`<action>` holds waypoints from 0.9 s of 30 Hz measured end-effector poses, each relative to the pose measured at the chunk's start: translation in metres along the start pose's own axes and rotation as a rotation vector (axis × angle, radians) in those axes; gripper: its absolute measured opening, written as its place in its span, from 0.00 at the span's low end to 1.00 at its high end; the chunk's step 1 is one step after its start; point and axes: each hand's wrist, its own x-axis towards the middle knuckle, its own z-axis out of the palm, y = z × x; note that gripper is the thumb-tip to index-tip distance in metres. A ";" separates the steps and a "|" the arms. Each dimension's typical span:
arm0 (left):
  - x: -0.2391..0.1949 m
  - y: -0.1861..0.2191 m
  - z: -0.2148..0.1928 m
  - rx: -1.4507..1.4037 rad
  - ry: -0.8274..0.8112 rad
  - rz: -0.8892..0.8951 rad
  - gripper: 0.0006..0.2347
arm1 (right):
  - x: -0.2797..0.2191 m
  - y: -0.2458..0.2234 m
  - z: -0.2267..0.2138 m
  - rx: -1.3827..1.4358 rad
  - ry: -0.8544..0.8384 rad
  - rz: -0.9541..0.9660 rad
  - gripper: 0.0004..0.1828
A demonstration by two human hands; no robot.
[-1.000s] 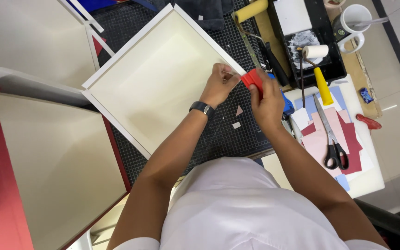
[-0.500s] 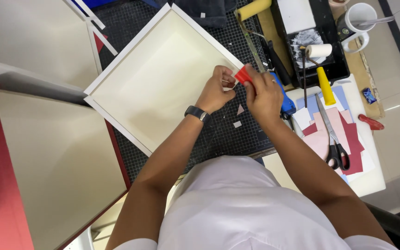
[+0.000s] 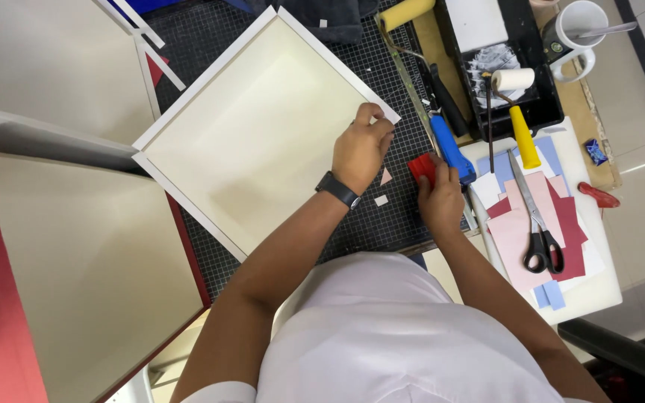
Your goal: Lining the interior of a white box with paper using glue and scissors
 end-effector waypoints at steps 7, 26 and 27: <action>0.004 -0.010 0.015 -0.091 0.056 -0.056 0.01 | 0.002 -0.001 0.007 -0.078 0.004 0.006 0.26; 0.001 0.002 0.010 0.103 -0.063 -0.067 0.04 | -0.002 0.001 0.016 -0.267 0.028 -0.109 0.28; 0.000 0.002 0.010 0.136 -0.069 -0.050 0.04 | -0.003 0.001 0.016 -0.281 0.045 -0.130 0.28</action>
